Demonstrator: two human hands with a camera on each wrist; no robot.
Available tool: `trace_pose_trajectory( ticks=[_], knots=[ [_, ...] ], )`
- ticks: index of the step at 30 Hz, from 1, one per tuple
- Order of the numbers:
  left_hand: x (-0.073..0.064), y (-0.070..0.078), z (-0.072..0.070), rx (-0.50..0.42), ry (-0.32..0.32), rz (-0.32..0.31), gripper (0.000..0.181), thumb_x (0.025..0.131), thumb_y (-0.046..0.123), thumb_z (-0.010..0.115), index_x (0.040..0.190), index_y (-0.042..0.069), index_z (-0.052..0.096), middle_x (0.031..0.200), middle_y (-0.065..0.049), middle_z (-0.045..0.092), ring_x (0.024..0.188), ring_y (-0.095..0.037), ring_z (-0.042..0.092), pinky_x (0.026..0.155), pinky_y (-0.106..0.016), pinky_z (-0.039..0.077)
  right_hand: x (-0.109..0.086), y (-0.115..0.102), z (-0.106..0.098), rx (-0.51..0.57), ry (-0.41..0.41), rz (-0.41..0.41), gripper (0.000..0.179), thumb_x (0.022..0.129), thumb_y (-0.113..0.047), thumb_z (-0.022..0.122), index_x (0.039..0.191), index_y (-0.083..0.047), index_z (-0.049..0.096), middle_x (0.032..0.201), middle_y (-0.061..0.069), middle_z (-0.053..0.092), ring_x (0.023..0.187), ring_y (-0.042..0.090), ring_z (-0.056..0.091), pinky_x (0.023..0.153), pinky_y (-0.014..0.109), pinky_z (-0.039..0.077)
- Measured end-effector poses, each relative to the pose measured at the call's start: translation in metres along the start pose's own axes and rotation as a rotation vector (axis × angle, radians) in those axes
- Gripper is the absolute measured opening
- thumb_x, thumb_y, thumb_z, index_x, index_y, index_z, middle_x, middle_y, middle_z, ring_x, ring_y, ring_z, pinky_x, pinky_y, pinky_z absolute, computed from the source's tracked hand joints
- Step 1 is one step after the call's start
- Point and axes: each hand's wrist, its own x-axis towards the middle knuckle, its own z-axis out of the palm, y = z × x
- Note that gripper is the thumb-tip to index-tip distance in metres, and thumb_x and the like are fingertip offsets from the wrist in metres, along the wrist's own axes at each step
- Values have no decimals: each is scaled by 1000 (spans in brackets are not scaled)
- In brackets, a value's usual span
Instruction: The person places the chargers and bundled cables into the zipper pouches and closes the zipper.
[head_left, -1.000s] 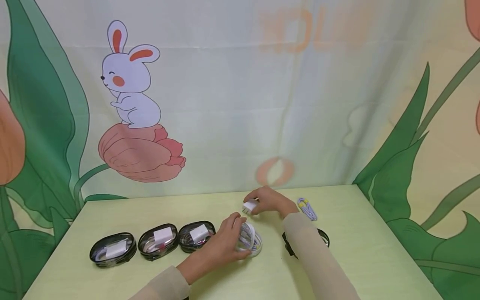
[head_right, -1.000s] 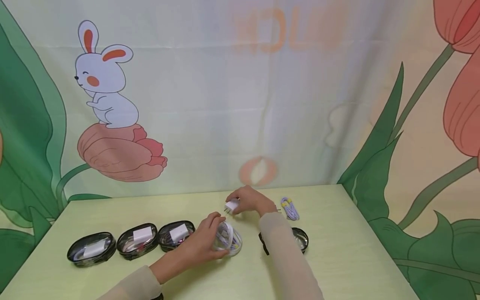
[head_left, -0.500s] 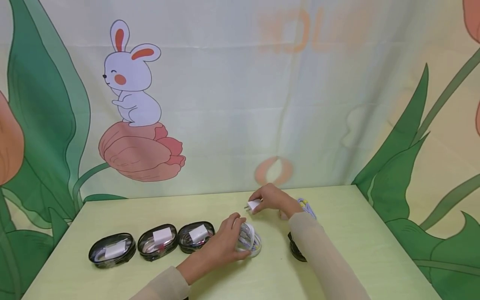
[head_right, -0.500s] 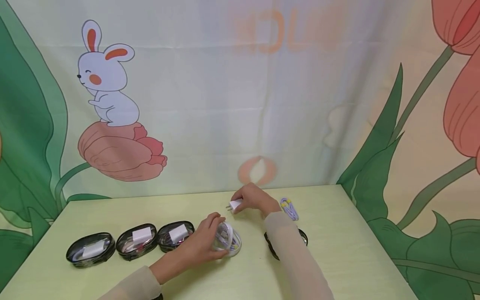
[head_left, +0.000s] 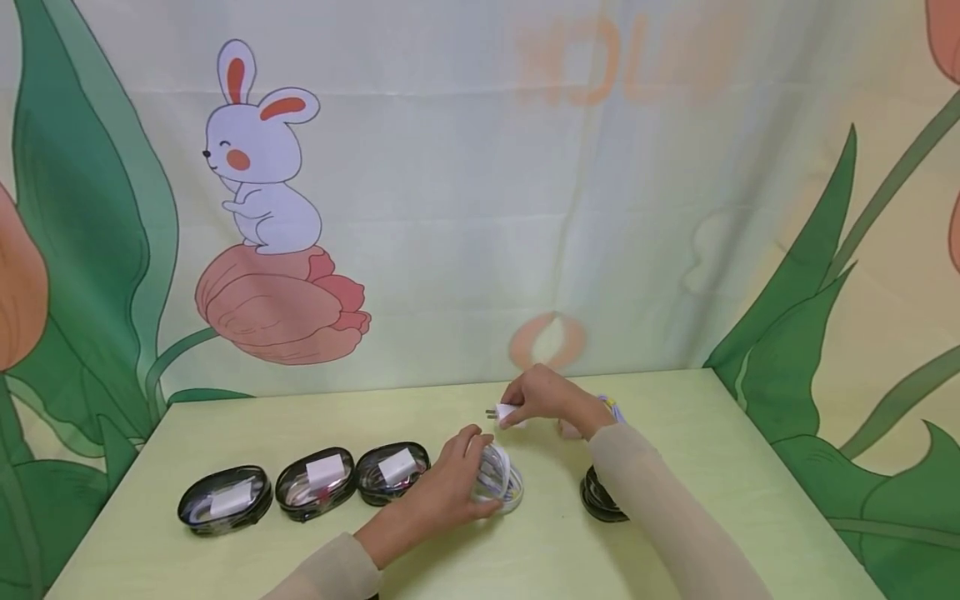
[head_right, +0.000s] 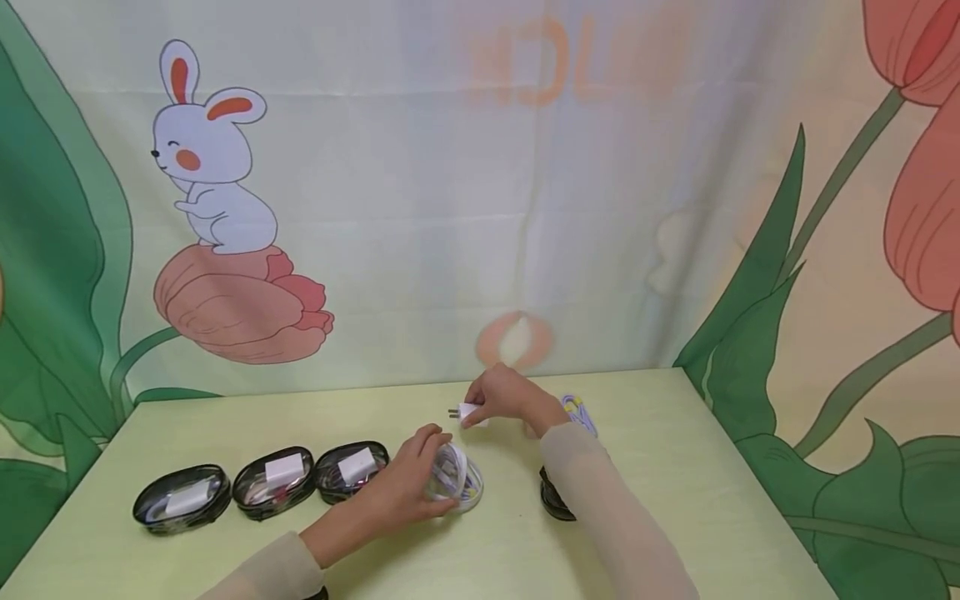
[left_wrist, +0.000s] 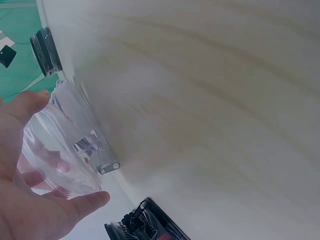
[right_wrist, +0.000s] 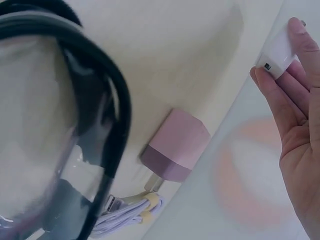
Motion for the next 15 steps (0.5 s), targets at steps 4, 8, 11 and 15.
trace_pose_trajectory(
  ticks=[4, 8, 11, 15],
  knots=[
    [1, 1, -1, -2, 7, 5, 85, 82, 37, 86, 144, 2, 39, 150, -25, 35, 138, -43, 39, 105, -50, 47, -6, -4, -1, -21, -32, 4, 29, 84, -40, 83, 96, -14, 80, 81, -9, 75, 65, -3, 59, 66, 20, 51],
    [3, 2, -2, -1, -4, -12, 85, 82, 38, 85, 144, 2, 39, 151, -25, 34, 138, -42, 39, 103, -49, 49, -10, -7, 0, -12, -50, 26, 29, 85, -43, 82, 95, -16, 79, 81, -10, 74, 66, -3, 60, 67, 21, 52],
    [4, 4, -3, -5, -8, -22, 85, 82, 37, 86, 144, 0, 39, 151, -24, 34, 138, -42, 39, 103, -49, 49, -13, -8, 3, -9, -54, 33, 30, 86, -45, 80, 95, -16, 80, 80, -11, 74, 66, -1, 63, 66, 22, 53],
    [5, 3, -4, -31, -10, -30, 86, 82, 36, 86, 143, 0, 37, 149, -23, 33, 135, -42, 40, 105, -49, 48, -17, -14, 6, 16, -79, 45, 28, 87, -43, 80, 93, -15, 79, 77, -9, 74, 63, 7, 68, 63, 23, 54]
  ],
)
